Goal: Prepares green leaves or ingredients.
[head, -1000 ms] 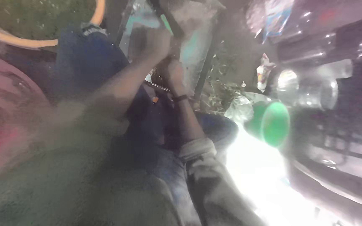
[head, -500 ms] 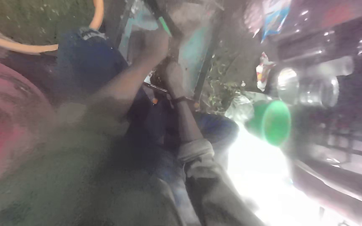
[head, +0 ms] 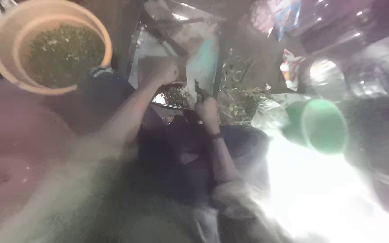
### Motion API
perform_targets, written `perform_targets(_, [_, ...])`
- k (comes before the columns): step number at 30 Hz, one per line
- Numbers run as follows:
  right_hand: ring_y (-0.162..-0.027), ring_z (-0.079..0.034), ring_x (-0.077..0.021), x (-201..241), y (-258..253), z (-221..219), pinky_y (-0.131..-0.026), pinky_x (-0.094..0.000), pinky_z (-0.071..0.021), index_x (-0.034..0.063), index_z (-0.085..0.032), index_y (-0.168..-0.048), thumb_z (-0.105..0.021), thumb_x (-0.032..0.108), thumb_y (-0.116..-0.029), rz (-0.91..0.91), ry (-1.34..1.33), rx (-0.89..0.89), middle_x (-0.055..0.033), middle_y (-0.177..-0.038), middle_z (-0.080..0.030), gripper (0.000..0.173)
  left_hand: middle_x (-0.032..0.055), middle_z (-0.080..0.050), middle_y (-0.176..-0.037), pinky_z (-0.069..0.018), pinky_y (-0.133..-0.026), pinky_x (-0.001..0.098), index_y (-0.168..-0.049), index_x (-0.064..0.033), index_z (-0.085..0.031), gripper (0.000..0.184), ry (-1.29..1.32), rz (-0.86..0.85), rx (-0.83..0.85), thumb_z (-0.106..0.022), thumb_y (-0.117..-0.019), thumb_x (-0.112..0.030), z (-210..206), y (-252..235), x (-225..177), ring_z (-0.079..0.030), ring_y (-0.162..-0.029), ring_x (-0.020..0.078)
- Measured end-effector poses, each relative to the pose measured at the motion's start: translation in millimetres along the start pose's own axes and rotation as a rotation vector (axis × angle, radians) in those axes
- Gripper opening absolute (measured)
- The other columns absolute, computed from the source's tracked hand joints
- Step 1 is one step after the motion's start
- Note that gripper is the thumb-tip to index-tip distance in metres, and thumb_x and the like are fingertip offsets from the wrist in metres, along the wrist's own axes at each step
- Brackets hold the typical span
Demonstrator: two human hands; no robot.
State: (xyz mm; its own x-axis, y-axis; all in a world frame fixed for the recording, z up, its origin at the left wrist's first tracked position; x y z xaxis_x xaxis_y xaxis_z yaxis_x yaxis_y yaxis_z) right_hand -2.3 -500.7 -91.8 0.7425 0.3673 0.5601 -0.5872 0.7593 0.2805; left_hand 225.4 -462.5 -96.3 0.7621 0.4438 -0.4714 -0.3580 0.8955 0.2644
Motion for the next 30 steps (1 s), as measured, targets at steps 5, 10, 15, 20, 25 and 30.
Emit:
perform_targets(5, [-0.070, -0.068, -0.0391, 0.7, 2.7, 11.0, -0.059, -0.0604, -0.0552, 0.0189, -0.058, -0.143, -0.046, 0.027, -0.1096, 0.015, -0.142, -0.035, -0.0205, -0.094, -0.070, 0.036, 0.0137, -0.071, -0.128, -0.0492, -0.111, 0.0531, -0.120, -0.0087, -0.074, 0.026, 0.143, 0.212, -0.398, -0.058, -0.1027, -0.020, 48.0, 9.2, 30.2, -0.065, -0.125, 0.0299])
perform_targets(10, [-0.099, -0.072, -0.0397, 7.7, -24.2, 19.3, -0.084, -0.0637, -0.0569, 0.0155, -0.062, -0.142, -0.047, 0.024, -0.1084, -0.002, -0.192, -0.059, -0.0195, -0.111, -0.074, 0.038, 0.0142, -0.060, -0.146, -0.0432, -0.118, 0.0506, -0.141, -0.0101, -0.062, 0.041, 0.049, 0.125, -0.319, -0.049, -0.1103, -0.033, 8.4, -15.6, 29.1, -0.056, -0.138, 0.0300])
perform_targets(15, [-0.103, -0.071, -0.0388, 14.2, -31.5, 27.9, -0.088, -0.0617, -0.0559, 0.0164, -0.060, -0.144, -0.046, 0.020, -0.1073, 0.026, -0.255, -0.060, -0.0192, -0.114, -0.073, 0.039, 0.0152, -0.035, -0.168, -0.0212, -0.130, 0.0483, -0.159, -0.0048, -0.041, 0.056, -0.010, -0.034, -0.260, -0.046, -0.1110, -0.034, -20.2, -23.7, 12.5, -0.029, -0.158, 0.0296])
perform_targets(20, [-0.100, -0.070, -0.0365, 15.0, -30.6, 31.1, -0.087, -0.0598, -0.0550, 0.0138, -0.062, -0.141, -0.050, 0.020, -0.1071, 0.046, -0.376, -0.057, -0.0183, -0.109, -0.072, 0.037, 0.0134, -0.021, -0.174, -0.0112, -0.132, 0.0474, -0.162, -0.0046, -0.034, 0.063, -0.086, -0.152, -0.159, -0.049, -0.1099, -0.036, -42.5, -13.2, -12.0, -0.015, -0.162, 0.0288])
perform_targets(25, [-0.099, -0.070, -0.0345, 13.7, -29.6, 31.4, -0.088, -0.0585, -0.0549, 0.0136, -0.062, -0.141, -0.048, 0.021, -0.1077, 0.055, -0.443, -0.065, -0.0171, -0.110, -0.072, 0.037, 0.0166, -0.025, -0.172, -0.0144, -0.132, 0.0470, -0.158, -0.0043, -0.041, 0.058, -0.025, -0.312, -0.009, -0.053, -0.1085, -0.031, -72.0, 19.6, -36.4, -0.018, -0.161, 0.0311])
perform_targets(30, [-0.100, -0.070, -0.0320, 9.3, -27.7, 46.5, -0.088, -0.0553, -0.0551, 0.0104, -0.063, -0.136, -0.047, 0.018, -0.1068, 0.044, -0.486, -0.118, -0.0164, -0.109, -0.072, 0.035, 0.0143, -0.058, -0.150, -0.0396, -0.121, 0.0473, -0.150, -0.0077, -0.054, 0.042, 0.127, -0.115, 0.060, -0.051, -0.1106, -0.024, -60.3, 54.3, -60.2, -0.054, -0.141, 0.0259])
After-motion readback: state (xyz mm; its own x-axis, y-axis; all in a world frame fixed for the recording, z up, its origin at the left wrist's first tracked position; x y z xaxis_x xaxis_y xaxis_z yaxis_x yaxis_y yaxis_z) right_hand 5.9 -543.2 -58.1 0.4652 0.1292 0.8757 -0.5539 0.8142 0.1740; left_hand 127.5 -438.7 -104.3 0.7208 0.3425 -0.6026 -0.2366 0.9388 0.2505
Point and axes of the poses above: each hand's wrist, its own y-axis away from the middle knuckle, its own z-axis out of the back of the hand, x = y × z, the point moved 9 cm from there along -y, towards the middle knuckle
